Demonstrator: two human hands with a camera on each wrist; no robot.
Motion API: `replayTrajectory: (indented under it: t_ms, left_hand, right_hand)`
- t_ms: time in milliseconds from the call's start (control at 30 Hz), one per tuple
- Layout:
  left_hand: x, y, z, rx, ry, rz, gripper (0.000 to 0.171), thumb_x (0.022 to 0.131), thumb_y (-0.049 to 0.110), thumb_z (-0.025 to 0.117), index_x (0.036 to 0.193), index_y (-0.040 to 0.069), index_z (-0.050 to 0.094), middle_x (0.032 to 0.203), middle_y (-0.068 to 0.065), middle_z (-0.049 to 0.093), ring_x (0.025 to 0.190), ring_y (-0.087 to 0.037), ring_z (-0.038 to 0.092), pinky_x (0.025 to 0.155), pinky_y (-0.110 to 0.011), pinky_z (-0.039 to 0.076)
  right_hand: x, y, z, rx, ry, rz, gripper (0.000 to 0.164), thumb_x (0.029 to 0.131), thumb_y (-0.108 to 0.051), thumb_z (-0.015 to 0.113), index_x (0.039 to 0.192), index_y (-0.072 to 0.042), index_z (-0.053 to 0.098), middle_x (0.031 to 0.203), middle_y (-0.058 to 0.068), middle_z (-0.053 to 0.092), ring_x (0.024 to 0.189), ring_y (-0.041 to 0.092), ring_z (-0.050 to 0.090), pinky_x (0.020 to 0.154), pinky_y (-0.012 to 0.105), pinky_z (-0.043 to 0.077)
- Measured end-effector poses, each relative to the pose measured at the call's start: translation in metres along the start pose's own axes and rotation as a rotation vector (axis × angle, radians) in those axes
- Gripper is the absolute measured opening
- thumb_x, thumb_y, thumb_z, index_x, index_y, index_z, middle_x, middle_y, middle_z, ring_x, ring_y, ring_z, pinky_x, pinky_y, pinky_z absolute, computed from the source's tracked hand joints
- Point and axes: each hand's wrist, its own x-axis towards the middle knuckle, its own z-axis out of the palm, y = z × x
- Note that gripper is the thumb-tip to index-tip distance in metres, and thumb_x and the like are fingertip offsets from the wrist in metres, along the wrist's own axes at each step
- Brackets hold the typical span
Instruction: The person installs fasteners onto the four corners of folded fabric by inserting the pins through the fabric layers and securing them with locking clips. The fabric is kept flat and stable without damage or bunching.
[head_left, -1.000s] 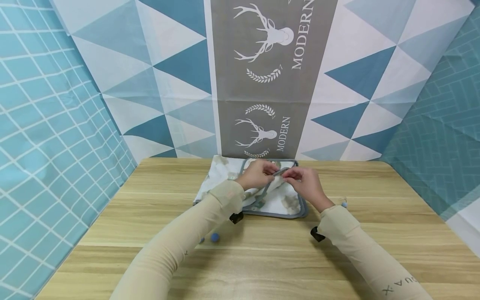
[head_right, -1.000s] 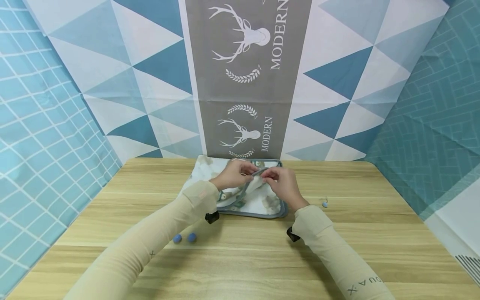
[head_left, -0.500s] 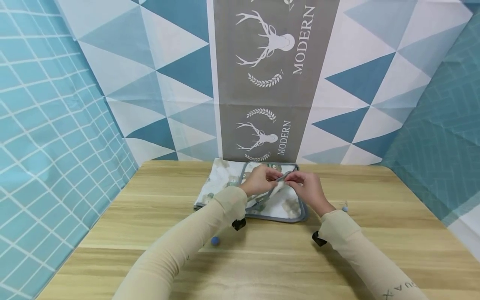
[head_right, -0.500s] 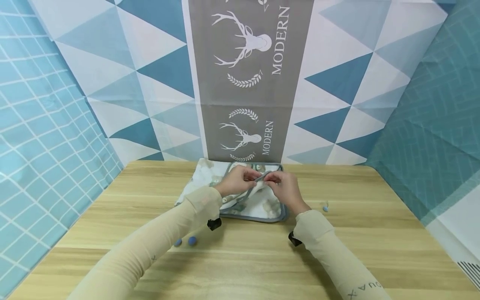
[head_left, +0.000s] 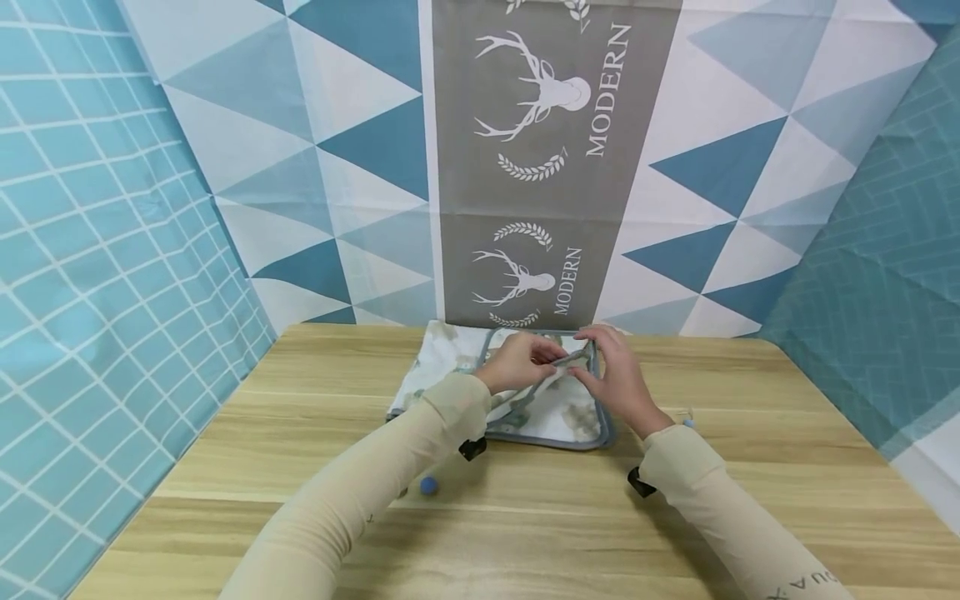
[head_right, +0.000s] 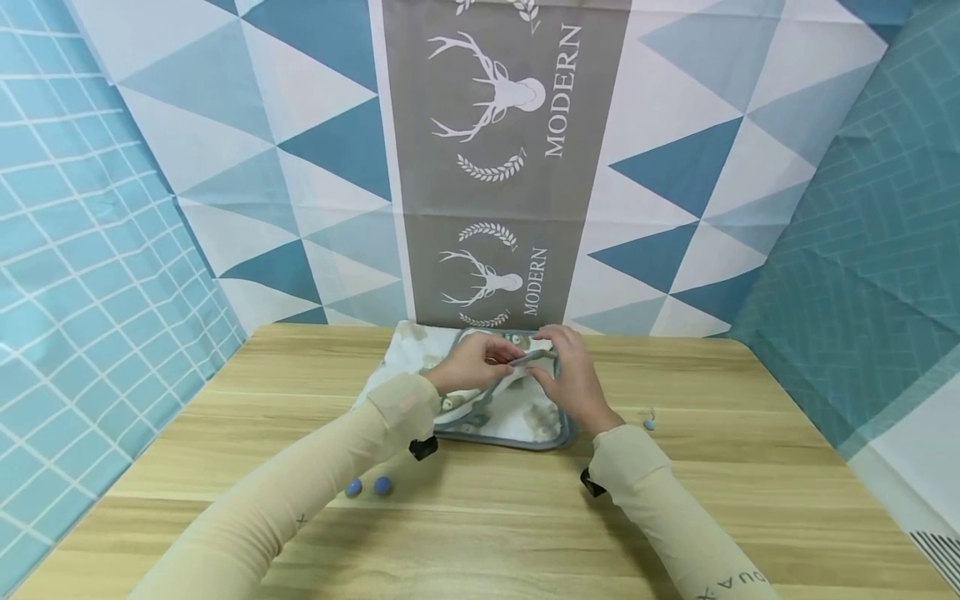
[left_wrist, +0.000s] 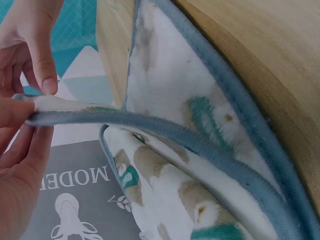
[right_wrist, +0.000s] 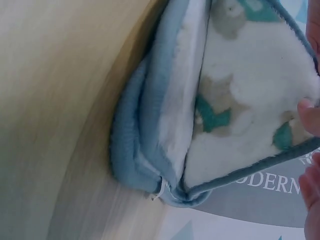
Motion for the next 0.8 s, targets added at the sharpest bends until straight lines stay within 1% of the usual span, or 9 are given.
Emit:
replayTrajectory:
  t_ms: [67,100,200,333,467,533,600,700,800]
  left_hand:
    - [-0.001,0.001,-0.001,0.009,-0.003,0.019,0.024,0.087,0.002,0.064,0.110,0.005,0.072,0.103,-0.011,0.074,0.095,-0.022,0.071,0.081,-0.018,0.055]
    - [-0.001,0.002,-0.001,0.013,-0.006,0.031,0.024,0.088,0.002,0.064,0.110,0.005,0.072,0.104,-0.011,0.074,0.096,-0.022,0.071,0.081,-0.018,0.055]
    - [-0.006,0.003,-0.001,0.018,-0.032,0.047,0.025,0.088,0.002,0.064,0.112,0.005,0.072,0.109,-0.011,0.074,0.098,-0.023,0.071,0.080,-0.018,0.056]
    - [-0.019,0.004,0.001,0.025,-0.091,0.041,0.028,0.089,0.001,0.062,0.115,0.006,0.070,0.112,-0.010,0.072,0.101,-0.023,0.070,0.080,-0.017,0.055]
    - [-0.036,0.002,0.001,0.043,-0.115,0.017,0.028,0.089,0.002,0.061,0.116,0.006,0.070,0.111,-0.010,0.073,0.100,-0.021,0.070,0.079,-0.017,0.055]
    - [-0.045,0.001,-0.005,0.058,-0.114,0.023,0.028,0.090,0.002,0.061,0.116,0.005,0.070,0.112,-0.011,0.073,0.100,-0.021,0.070,0.080,-0.019,0.055]
    - [-0.053,-0.002,-0.012,0.064,-0.111,0.039,0.028,0.090,0.002,0.061,0.116,0.003,0.069,0.113,-0.012,0.072,0.101,-0.022,0.069,0.083,-0.020,0.056]
    - [-0.065,-0.009,-0.029,0.088,-0.111,0.085,0.028,0.090,0.001,0.060,0.116,0.000,0.068,0.114,-0.016,0.071,0.103,-0.024,0.069,0.087,-0.021,0.056]
    - [-0.078,-0.015,-0.047,0.134,-0.132,0.102,0.027,0.090,0.003,0.061,0.116,0.000,0.068,0.112,-0.017,0.071,0.100,-0.023,0.070,0.086,-0.020,0.056]
  right_hand:
    - [0.001,0.001,0.001,0.002,-0.011,-0.054,0.040,0.075,-0.002,0.080,0.111,-0.004,0.062,0.116,0.015,0.063,0.114,0.031,0.056,0.096,0.047,0.047]
    - [0.001,0.001,0.001,0.006,-0.014,-0.072,0.036,0.075,0.000,0.079,0.108,-0.004,0.064,0.114,0.014,0.065,0.113,0.031,0.057,0.097,0.047,0.047]
    - [0.000,0.002,0.002,-0.008,-0.007,-0.102,0.025,0.075,0.005,0.076,0.095,-0.007,0.067,0.106,0.012,0.069,0.105,0.029,0.061,0.092,0.045,0.050]
    - [-0.007,0.001,0.004,-0.009,-0.002,-0.097,0.023,0.073,0.010,0.074,0.083,-0.010,0.068,0.095,0.008,0.071,0.094,0.025,0.064,0.084,0.043,0.052]
    - [-0.016,-0.001,0.008,0.003,-0.020,-0.067,0.022,0.075,0.009,0.074,0.083,-0.011,0.067,0.093,0.006,0.071,0.091,0.022,0.066,0.082,0.041,0.054]
    - [-0.018,-0.001,0.008,0.007,-0.026,-0.063,0.021,0.076,0.007,0.074,0.085,-0.011,0.067,0.095,0.006,0.072,0.093,0.023,0.067,0.082,0.041,0.055]
    - [-0.017,-0.001,0.008,0.015,-0.030,-0.061,0.021,0.076,0.006,0.073,0.085,-0.010,0.066,0.096,0.007,0.073,0.093,0.025,0.069,0.079,0.042,0.055]
    - [-0.011,0.000,0.007,0.016,-0.025,-0.064,0.020,0.077,0.007,0.072,0.086,-0.010,0.064,0.095,0.007,0.075,0.090,0.025,0.070,0.073,0.040,0.055]
    - [-0.003,0.002,0.006,0.013,-0.018,-0.063,0.019,0.078,0.007,0.070,0.087,-0.009,0.064,0.091,0.007,0.074,0.084,0.023,0.070,0.068,0.039,0.053]
